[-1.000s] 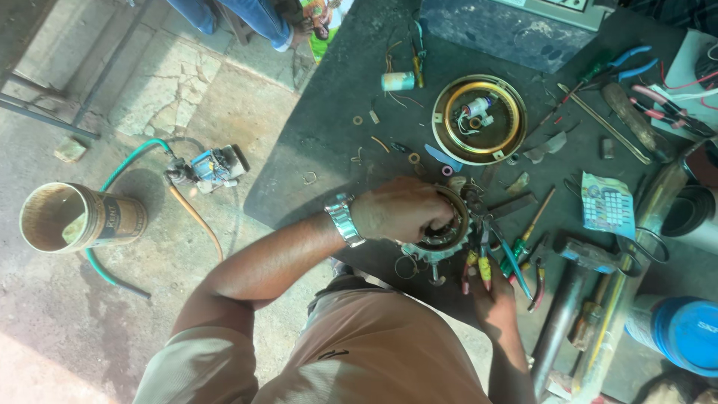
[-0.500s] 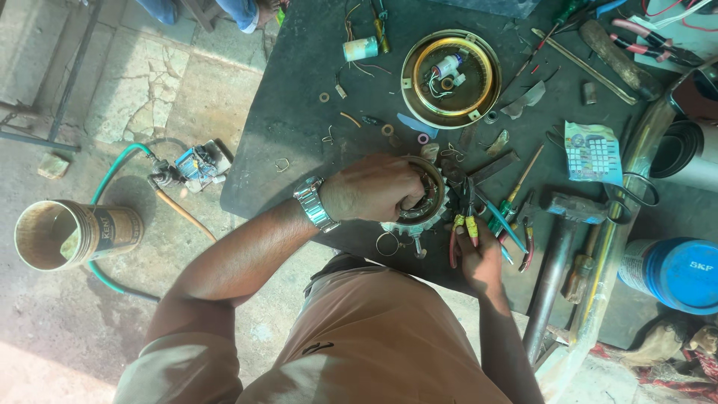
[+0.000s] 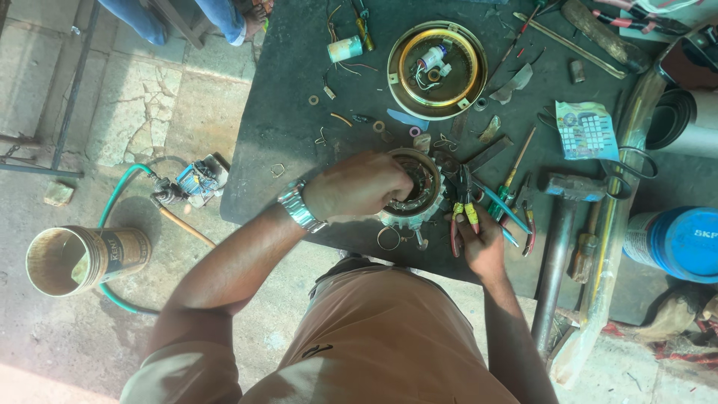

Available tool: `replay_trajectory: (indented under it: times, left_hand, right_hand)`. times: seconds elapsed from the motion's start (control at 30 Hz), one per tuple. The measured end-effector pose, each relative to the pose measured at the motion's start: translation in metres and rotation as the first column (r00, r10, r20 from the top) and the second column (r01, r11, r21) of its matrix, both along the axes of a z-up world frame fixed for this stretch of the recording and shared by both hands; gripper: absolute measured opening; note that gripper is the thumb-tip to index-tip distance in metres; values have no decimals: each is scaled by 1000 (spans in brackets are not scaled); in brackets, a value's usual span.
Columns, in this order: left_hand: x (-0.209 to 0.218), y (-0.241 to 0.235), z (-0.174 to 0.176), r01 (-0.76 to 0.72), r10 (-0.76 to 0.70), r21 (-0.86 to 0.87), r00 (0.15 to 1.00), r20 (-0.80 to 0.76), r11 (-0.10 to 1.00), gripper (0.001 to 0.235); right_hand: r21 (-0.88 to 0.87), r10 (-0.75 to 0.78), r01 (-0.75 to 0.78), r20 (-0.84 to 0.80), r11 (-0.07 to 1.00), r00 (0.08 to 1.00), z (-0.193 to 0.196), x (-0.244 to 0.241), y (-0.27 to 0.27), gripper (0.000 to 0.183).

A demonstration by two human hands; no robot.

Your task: The person uses pliers to pull and remove copper wire coils from a cylindrical electrical component, likely a motor stator. They repeatedly grip and extract wire loops from the slots, placing the removed wire on the workbench.

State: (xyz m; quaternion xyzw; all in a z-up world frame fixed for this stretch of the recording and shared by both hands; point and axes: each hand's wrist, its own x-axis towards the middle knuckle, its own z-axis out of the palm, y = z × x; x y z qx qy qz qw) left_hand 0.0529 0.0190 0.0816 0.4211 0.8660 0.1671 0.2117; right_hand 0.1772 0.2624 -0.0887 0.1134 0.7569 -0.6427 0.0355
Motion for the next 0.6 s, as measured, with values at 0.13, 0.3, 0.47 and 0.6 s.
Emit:
replay_trajectory:
  times: [0.13, 0.3, 0.47, 0.6]
  left_hand:
    - [4, -10, 2, 78, -66, 264, 996, -51, 961, 6]
    - [10, -18, -5, 75, -66, 266, 997, -42, 961, 7]
    - [15, -19, -11, 52, -46, 275, 999, -28, 960, 6]
    - [17, -19, -9, -20, 15, 301, 1000, 20, 953, 7]
  right_hand:
    - [-22, -2, 2, -39, 1000, 999, -3, -1, 1, 20]
    - [-100, 25, -34, -85, 994, 996, -11, 0, 2, 21]
    - [-114, 31, -38, -61, 993, 998, -9, 1, 3, 21]
    - [-110, 14, -17, -29, 994, 999, -3, -1, 0, 20]
